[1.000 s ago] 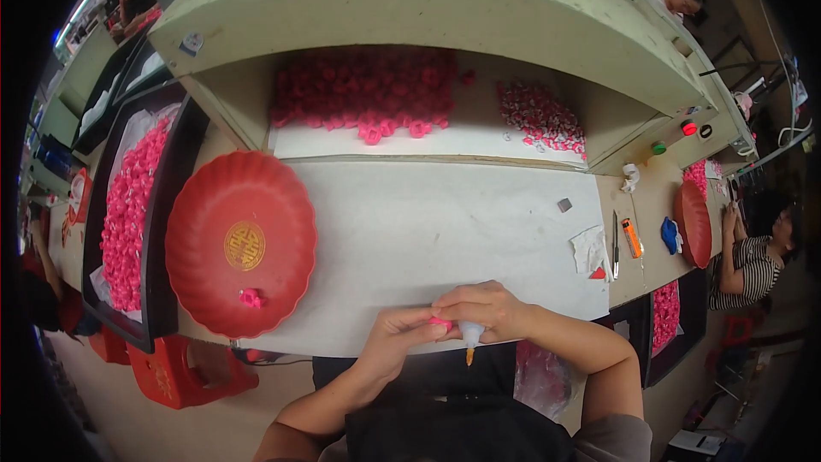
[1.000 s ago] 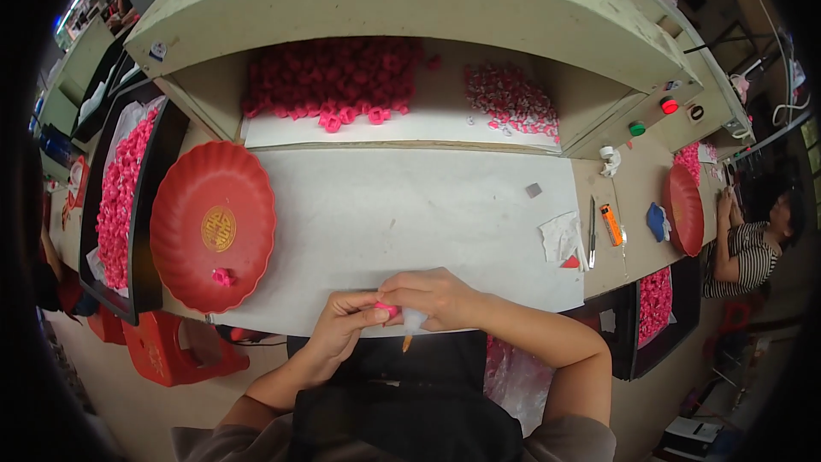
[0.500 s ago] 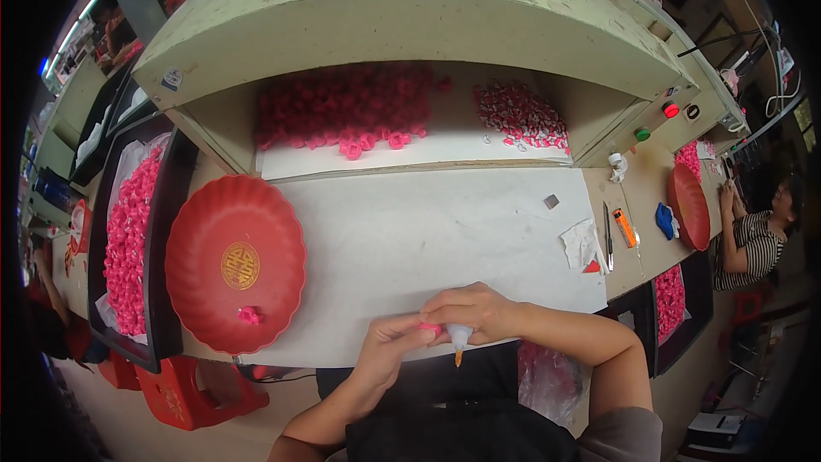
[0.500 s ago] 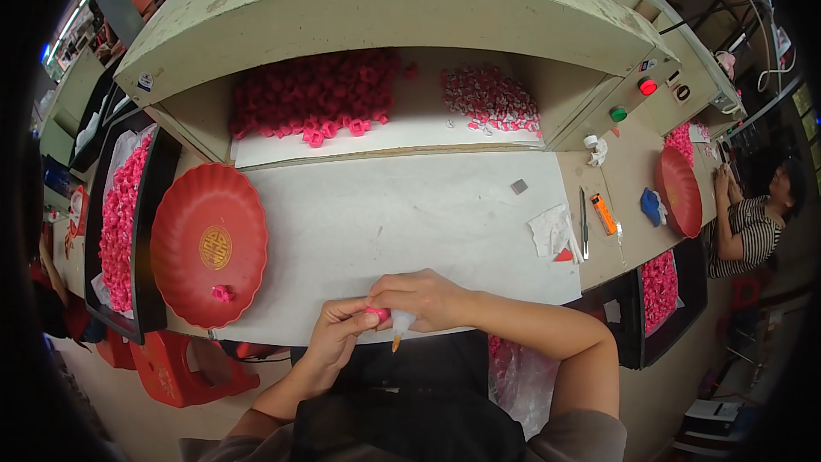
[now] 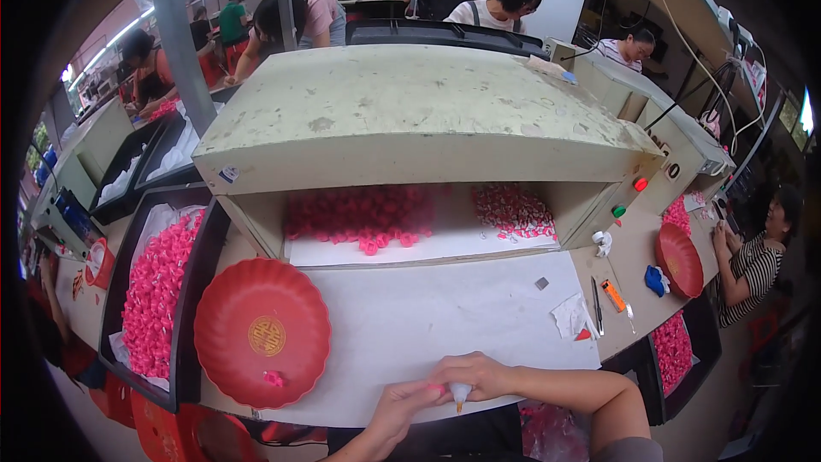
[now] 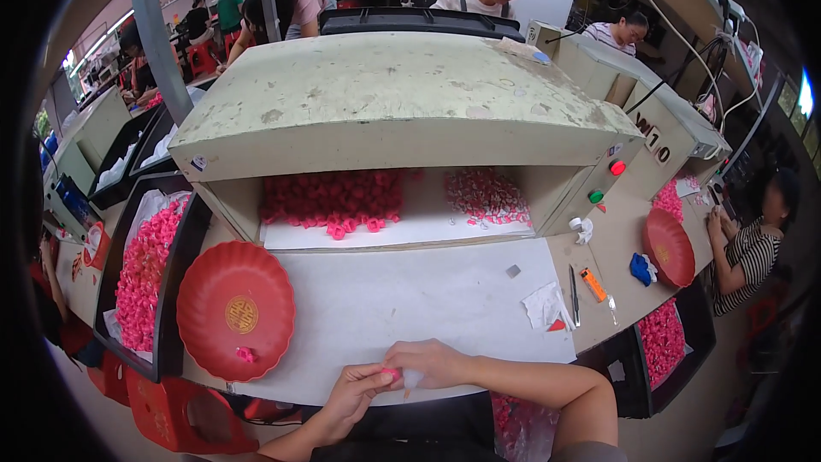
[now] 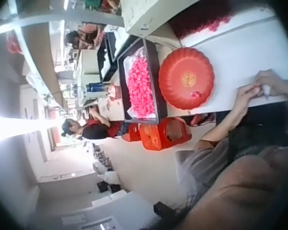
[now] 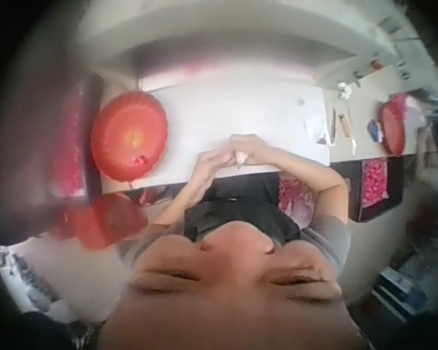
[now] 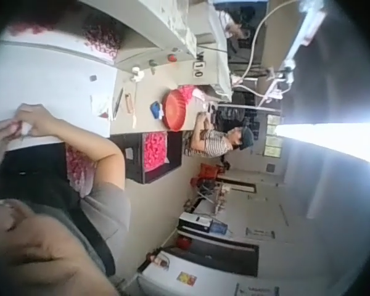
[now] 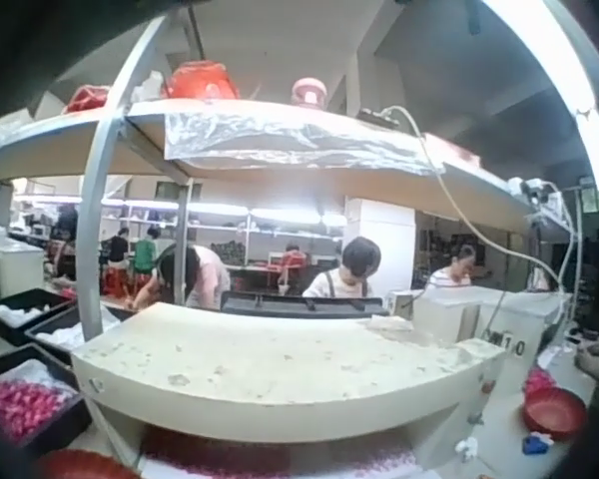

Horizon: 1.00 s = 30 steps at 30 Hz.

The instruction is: The person assembles small pink plastic components by applying glue from a bottle and joining them together by hand.

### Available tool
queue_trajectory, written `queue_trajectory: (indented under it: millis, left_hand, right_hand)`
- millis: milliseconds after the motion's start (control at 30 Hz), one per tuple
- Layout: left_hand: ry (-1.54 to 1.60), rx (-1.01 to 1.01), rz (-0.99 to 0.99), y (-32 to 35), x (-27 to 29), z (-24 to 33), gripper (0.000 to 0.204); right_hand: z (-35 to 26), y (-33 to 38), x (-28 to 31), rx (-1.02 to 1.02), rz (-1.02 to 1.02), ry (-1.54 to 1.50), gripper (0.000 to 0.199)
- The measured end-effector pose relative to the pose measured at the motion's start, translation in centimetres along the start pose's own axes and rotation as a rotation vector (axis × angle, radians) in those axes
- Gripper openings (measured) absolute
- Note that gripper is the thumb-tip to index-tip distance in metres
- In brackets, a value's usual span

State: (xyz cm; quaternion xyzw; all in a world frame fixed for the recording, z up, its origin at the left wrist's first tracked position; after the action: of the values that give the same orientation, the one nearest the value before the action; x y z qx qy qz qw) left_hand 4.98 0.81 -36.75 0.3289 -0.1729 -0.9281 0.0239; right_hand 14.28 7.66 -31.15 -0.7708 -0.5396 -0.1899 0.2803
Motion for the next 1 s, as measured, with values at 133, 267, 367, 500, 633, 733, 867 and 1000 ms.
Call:
queue_trajectory:
  millis: [133, 267, 367, 500, 633, 733, 867, 1000]
  left_hand:
    - [0.016, 0.007, 0.032, 0.0, 0.3, 0.3, 0.018]
    - [-0.138, -0.075, -0.022, -1.4, -1.0, 3.4, 0.023]
    - [-0.135, -0.161, -0.157, -1.8, -3.0, 6.4, 0.021]
    - [-0.161, -0.163, -0.166, -2.5, -2.8, 6.9, 0.024]
    - [-0.170, -0.156, -0.187, -1.9, -2.5, 6.4, 0.023]
    - [-0.214, -0.176, -0.197, -1.5, -2.2, 6.0, 0.023]
    - [-0.288, -0.323, -0.130, -1.5, -1.2, 5.8, 0.025]
    - [-0.296, -0.367, -0.089, -1.6, -1.4, 6.6, 0.025]
  right_hand:
    - [0.0, -0.6, 0.3, 0.027, 0.001, 0.021, 0.050]
    - [-0.1, -1.6, 2.7, 0.127, 0.037, 0.091, 0.040]
    - [-2.1, -3.0, 5.2, 0.247, 0.157, 0.169, 0.038]
    - [-1.2, -2.9, 4.7, 0.308, 0.271, 0.211, 0.031]
    - [-1.2, -2.5, 4.0, 0.313, 0.306, 0.186, 0.030]
    - [-1.2, -2.4, 3.6, 0.267, 0.351, 0.131, 0.030]
    - [-1.5, -2.9, 3.6, 0.164, 0.428, 0.141, 0.033]
    - [-1.2, -2.5, 3.2, 0.095, 0.481, 0.119, 0.036]
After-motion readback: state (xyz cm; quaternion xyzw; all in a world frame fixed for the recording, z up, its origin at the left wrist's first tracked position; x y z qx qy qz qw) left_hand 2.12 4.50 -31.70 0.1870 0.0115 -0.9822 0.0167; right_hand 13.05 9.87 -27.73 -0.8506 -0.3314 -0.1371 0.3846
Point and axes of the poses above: each hand's wrist, its own y-axis away from the middle knuckle, its own x-axis out of the back of the hand, z = x × y, the point moved 6 cm from there along -y, towards the middle knuckle, and after that the axes turned 4 degrees about -x, right-handed, at the moved point
